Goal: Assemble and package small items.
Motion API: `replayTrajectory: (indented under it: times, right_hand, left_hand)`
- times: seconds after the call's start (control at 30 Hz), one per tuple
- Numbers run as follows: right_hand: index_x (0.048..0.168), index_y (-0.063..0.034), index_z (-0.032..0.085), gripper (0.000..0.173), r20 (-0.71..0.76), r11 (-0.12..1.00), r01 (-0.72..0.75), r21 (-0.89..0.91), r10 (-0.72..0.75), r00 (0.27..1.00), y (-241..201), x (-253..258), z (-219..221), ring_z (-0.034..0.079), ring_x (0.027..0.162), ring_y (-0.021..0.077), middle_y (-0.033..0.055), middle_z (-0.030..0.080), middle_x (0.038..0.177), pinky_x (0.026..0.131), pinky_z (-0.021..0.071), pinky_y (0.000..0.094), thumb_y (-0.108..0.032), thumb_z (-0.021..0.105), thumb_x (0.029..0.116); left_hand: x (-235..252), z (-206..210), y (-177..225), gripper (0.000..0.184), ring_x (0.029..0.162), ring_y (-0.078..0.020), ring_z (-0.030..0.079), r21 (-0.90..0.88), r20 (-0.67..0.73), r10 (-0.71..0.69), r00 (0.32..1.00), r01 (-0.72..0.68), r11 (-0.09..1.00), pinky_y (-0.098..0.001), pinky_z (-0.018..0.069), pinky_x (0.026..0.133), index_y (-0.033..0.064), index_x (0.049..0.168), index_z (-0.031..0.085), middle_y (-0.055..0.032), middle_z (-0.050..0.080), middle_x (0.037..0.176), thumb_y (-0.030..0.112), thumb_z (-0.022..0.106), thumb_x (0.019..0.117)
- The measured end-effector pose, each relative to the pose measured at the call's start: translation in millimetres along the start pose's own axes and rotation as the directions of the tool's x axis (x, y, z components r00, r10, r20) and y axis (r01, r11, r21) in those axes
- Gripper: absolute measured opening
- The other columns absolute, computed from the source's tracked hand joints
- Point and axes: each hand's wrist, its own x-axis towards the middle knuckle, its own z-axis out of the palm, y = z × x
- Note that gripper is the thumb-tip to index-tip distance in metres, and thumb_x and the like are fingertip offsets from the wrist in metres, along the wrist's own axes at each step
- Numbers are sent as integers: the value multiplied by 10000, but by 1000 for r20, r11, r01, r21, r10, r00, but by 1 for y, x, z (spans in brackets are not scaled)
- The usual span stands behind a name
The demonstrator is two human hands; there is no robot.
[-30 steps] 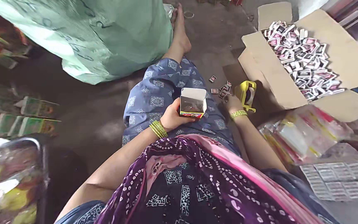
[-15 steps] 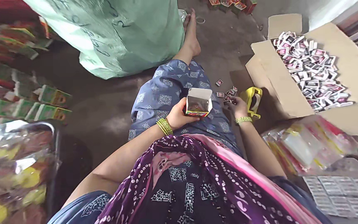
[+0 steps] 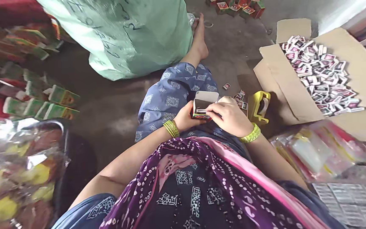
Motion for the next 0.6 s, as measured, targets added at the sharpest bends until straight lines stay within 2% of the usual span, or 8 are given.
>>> replayTrajectory:
  times: [0.07,0.13,0.23,0.3,0.37,0.43,0.5,0.6]
  right_hand:
    - [1024,-191,771,241,44,998,27,-64,-24,999,2,-3,2,637,1041,205,-26,739,991,917,475,470,-290,552,1012]
    - [1058,-196,778,271,67,996,40,-83,-35,997,6,-5,1,620,1066,236,11,713,1026,920,469,487,-313,545,984]
    - [1092,-197,777,291,58,996,24,-90,-18,998,9,-8,2,607,1072,260,48,689,1043,912,471,494,-349,557,977]
    - [1079,-184,771,292,31,996,13,-86,-10,999,11,-9,2,611,1075,275,71,685,1051,915,481,493,-366,563,986]
    - [1058,-171,775,287,0,999,13,-46,-13,1000,13,-9,1,606,1059,278,85,678,1051,918,483,491,-366,576,991]
    - [1019,-171,789,269,-30,999,21,37,-20,999,15,-10,-1,599,1055,257,77,676,1054,928,478,478,-350,589,993]
    - [990,-160,803,243,-103,978,6,209,16,995,20,-11,-1,585,1063,205,60,665,1076,945,476,429,-289,597,989]
    - [1142,-46,701,236,-217,784,-111,611,300,929,25,-17,8,604,1088,180,93,628,1192,902,546,357,-180,582,989]
  left_hand:
    - [0,0,0,753,1088,-140,685,31,0,-10,1000,10,999,-375,566,1001,-7,1322,545,-109,696,1176,255,921,725]
    - [2,1,-1,809,1126,-147,669,54,-4,-5,1000,5,999,-379,548,1026,-9,1369,516,-123,679,1219,273,920,727]
    - [1,5,-1,1046,1187,-171,640,69,-66,60,996,-56,996,-388,540,1039,-22,1497,281,-165,610,1316,250,924,718]
    - [-1,6,0,1075,1159,-194,658,113,-109,118,987,-106,988,-390,556,1008,-25,1498,208,-204,572,1345,265,913,740]
    - [-4,5,3,923,1130,-195,680,184,-80,170,982,-153,971,-398,566,993,-12,1472,315,-204,606,1324,298,872,803]
    - [-5,1,7,716,1214,-261,624,232,22,216,976,-215,949,-438,542,1015,26,1438,476,-230,546,1396,309,814,873]
    - [-5,0,5,565,1219,-254,614,237,76,284,956,-294,926,-412,554,996,55,1365,578,-228,533,1401,318,782,909]
    - [-3,0,-2,525,1213,-211,617,122,64,340,938,-345,931,-379,562,1003,21,1287,624,-195,576,1348,287,822,880]
